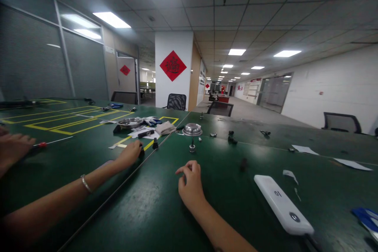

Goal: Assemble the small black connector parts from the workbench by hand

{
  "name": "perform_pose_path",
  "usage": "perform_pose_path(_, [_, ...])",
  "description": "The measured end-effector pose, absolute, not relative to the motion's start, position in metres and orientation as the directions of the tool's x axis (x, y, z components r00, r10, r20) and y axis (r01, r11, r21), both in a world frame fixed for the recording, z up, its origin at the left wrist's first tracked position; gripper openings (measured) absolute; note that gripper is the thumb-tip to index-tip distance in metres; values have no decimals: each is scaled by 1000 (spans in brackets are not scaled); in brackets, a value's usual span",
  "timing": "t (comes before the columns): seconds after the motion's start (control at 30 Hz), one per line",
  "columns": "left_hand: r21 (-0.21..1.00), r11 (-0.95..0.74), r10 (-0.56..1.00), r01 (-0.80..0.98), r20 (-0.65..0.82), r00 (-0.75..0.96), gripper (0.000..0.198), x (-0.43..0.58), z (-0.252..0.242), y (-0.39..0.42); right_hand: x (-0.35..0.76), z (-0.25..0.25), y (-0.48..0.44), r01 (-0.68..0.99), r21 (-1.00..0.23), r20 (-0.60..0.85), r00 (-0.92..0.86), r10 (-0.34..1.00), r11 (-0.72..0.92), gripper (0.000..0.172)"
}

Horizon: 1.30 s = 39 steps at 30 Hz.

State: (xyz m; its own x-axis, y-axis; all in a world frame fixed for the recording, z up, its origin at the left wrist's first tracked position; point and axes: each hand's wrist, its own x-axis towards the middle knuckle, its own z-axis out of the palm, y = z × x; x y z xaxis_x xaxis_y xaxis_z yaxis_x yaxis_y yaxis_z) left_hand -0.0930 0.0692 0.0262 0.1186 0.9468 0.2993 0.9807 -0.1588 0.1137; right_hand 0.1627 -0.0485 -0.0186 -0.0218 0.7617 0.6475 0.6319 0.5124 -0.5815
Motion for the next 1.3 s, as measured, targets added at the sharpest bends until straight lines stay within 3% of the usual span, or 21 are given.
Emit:
perform_pose_path(0.4, [475, -154, 957, 866, 291, 10, 18, -55, 3, 79, 161, -16, -48, 614, -609, 620, -27, 784, 502, 34])
perform_pose_path(0.7, [630, -312, 948, 711, 259, 186, 11, -14, -7, 54, 161, -17, -45, 607, -630, 594, -26, 804, 484, 35])
perform_pose_path(0.93, [686, -565, 793, 458, 299, 530, 20, 8, -10, 13, 160, -18, -46, 566, -591, 613, -148, 776, 574, 46])
perform_pose_path(1.17, [835, -500, 747, 232, 279, 603, 39, 5, -19, 8, 153, -14, -48, 560, -604, 614, -128, 779, 568, 30])
perform_pose_path(1.3, [848, -455, 778, 273, 230, 585, 53, 2, -18, 0, 152, -14, -46, 563, -592, 612, -152, 776, 577, 17])
